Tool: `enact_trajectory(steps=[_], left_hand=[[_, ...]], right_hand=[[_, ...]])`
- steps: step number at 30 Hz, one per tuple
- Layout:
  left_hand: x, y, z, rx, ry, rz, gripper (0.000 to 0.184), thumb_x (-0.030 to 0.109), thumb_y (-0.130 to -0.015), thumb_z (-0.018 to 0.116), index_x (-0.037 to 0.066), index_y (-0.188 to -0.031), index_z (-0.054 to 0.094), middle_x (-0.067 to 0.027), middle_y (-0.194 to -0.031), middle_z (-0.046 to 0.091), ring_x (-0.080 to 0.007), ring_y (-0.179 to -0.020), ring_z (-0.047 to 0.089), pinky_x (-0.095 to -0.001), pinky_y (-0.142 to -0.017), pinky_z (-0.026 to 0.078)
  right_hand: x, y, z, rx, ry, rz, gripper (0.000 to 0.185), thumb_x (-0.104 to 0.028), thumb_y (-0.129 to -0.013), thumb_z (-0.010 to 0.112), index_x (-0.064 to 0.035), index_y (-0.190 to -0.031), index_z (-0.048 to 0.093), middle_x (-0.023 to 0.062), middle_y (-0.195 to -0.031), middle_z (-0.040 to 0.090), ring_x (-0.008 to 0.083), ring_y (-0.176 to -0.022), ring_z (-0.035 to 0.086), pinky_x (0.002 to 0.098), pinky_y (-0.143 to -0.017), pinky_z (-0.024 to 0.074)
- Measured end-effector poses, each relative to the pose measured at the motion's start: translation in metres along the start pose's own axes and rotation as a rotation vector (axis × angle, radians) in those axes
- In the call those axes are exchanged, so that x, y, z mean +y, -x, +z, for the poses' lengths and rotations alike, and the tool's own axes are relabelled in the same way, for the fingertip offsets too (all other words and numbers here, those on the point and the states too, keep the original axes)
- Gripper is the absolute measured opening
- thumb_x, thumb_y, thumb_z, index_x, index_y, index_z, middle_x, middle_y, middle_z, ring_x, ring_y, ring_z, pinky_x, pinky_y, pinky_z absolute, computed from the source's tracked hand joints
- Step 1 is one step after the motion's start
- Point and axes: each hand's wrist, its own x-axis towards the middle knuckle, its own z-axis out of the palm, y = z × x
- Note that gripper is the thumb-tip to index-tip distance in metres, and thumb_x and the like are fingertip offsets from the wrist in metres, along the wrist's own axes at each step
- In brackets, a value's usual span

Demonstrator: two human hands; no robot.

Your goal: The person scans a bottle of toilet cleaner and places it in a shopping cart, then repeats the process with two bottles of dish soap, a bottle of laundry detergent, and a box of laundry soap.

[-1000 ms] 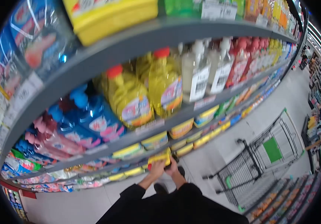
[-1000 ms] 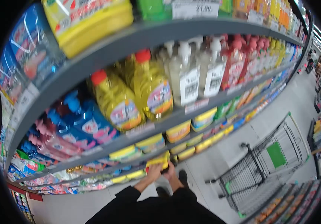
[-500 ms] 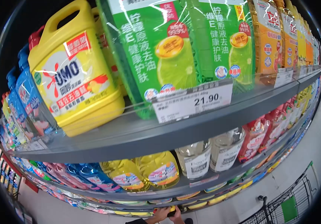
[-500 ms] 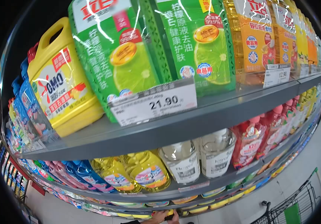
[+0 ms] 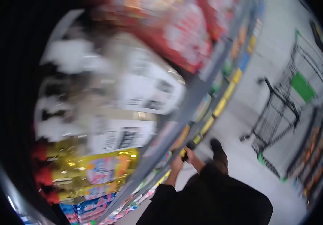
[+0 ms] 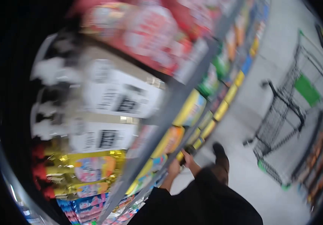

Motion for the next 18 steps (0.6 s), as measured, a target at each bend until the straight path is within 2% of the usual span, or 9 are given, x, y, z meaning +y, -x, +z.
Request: enact_trajectory(steps=[2, 4, 6, 8, 10, 12, 14, 15, 18], left_hand=[[0.003, 0.0, -0.015, -0.15, 0.081, -0.001, 0.022, 0.014, -0.088, 0.047, 0.001, -0.098, 0.061, -0.0273, -0.097, 0.064, -0.0448, -0.096, 0.063, -0.0527, -0.08, 0.049], [0.048, -0.017, -0.081, -0.594, 0.119, -0.313, 0.038, 0.012, -0.087, 0.05, 0.003, -0.123, 0.057, -0.0265, -0.12, 0.059, -0.0437, -0.114, 0.056, -0.0505, -0.097, 0.043], [0.048, -0.01, -0.081, -0.441, 0.157, -0.32, 0.026, 0.015, -0.087, 0.047, 0.005, -0.106, 0.062, -0.0264, -0.103, 0.065, -0.045, -0.1, 0.061, -0.0536, -0.084, 0.047], [0.053, -0.015, -0.084, -0.458, 0.149, -0.333, 0.028, 0.017, -0.088, 0.047, 0.006, -0.109, 0.062, -0.0257, -0.105, 0.065, -0.0446, -0.101, 0.061, -0.0522, -0.084, 0.047], [0.059, -0.018, -0.093, -0.43, 0.214, -0.28, 0.028, 0.019, -0.09, 0.045, 0.004, -0.108, 0.062, -0.0262, -0.102, 0.066, -0.0443, -0.097, 0.062, -0.0513, -0.083, 0.048], [0.036, -0.021, -0.067, -0.428, 0.308, -0.274, 0.029, 0.019, -0.092, 0.043, 0.003, -0.107, 0.062, -0.0248, -0.102, 0.066, -0.0438, -0.095, 0.063, -0.0506, -0.082, 0.049], [0.032, -0.019, -0.063, -0.178, 0.032, -0.159, 0.031, 0.02, -0.095, 0.039, 0.001, -0.106, 0.062, -0.0244, -0.105, 0.066, -0.0439, -0.094, 0.063, -0.0499, -0.081, 0.049], [0.031, -0.015, -0.061, -0.177, 0.041, -0.168, 0.031, 0.02, -0.095, 0.039, 0.001, -0.106, 0.062, -0.0244, -0.105, 0.066, -0.0439, -0.094, 0.063, -0.0499, -0.081, 0.049], [0.044, -0.012, -0.063, -0.32, 0.087, -0.43, 0.04, 0.028, -0.096, 0.041, -0.004, -0.114, 0.057, -0.0307, -0.11, 0.061, -0.0451, -0.099, 0.061, -0.0523, -0.088, 0.046]], right_hand=[[0.005, -0.004, 0.006, 0.046, -0.094, 0.002, 0.034, -0.035, -0.091, 0.066, -0.0088, -0.112, 0.059, 0.005, -0.098, 0.065, 0.0214, -0.089, 0.063, 0.0383, -0.082, 0.0519], [-0.015, 0.039, 0.041, 0.074, -0.104, -0.063, 0.034, -0.036, -0.09, 0.068, -0.0084, -0.109, 0.06, 0.0034, -0.095, 0.064, 0.0204, -0.086, 0.062, 0.0377, -0.08, 0.0519], [-0.016, 0.047, 0.046, 0.068, -0.136, -0.037, 0.035, -0.036, -0.088, 0.07, -0.0082, -0.107, 0.061, 0.0025, -0.092, 0.062, 0.0198, -0.082, 0.061, 0.0378, -0.077, 0.052], [-0.015, 0.043, 0.041, 0.162, -0.081, -0.039, 0.034, -0.037, -0.085, 0.073, -0.0077, -0.1, 0.062, 0.0046, -0.09, 0.062, 0.0202, -0.077, 0.062, 0.0375, -0.073, 0.0537], [-0.024, 0.05, 0.038, 0.111, -0.045, -0.005, 0.033, -0.035, -0.084, 0.073, -0.0077, -0.098, 0.061, 0.0045, -0.086, 0.061, 0.0199, -0.071, 0.061, 0.0359, -0.066, 0.0542], [-0.043, 0.068, 0.045, 0.09, 0.006, 0.016, 0.03, -0.031, -0.084, 0.074, -0.0074, -0.097, 0.061, 0.0043, -0.085, 0.061, 0.0198, -0.07, 0.061, 0.0357, -0.064, 0.0543], [-0.056, 0.074, 0.044, 0.068, 0.068, 0.047, 0.028, -0.028, -0.083, 0.074, -0.0071, -0.097, 0.061, 0.004, -0.083, 0.061, 0.0196, -0.068, 0.061, 0.0354, -0.062, 0.0545], [-0.065, 0.077, 0.042, 0.101, 0.193, 0.036, 0.025, -0.025, -0.083, 0.074, -0.006, -0.094, 0.061, 0.0043, -0.082, 0.061, 0.0194, -0.069, 0.062, 0.0345, -0.061, 0.0546], [-0.092, 0.076, 0.018, 0.173, 0.406, 0.036, 0.021, -0.017, -0.081, 0.075, -0.0017, -0.087, 0.062, 0.0073, -0.079, 0.063, 0.0185, -0.066, 0.062, 0.0325, -0.061, 0.0549]])
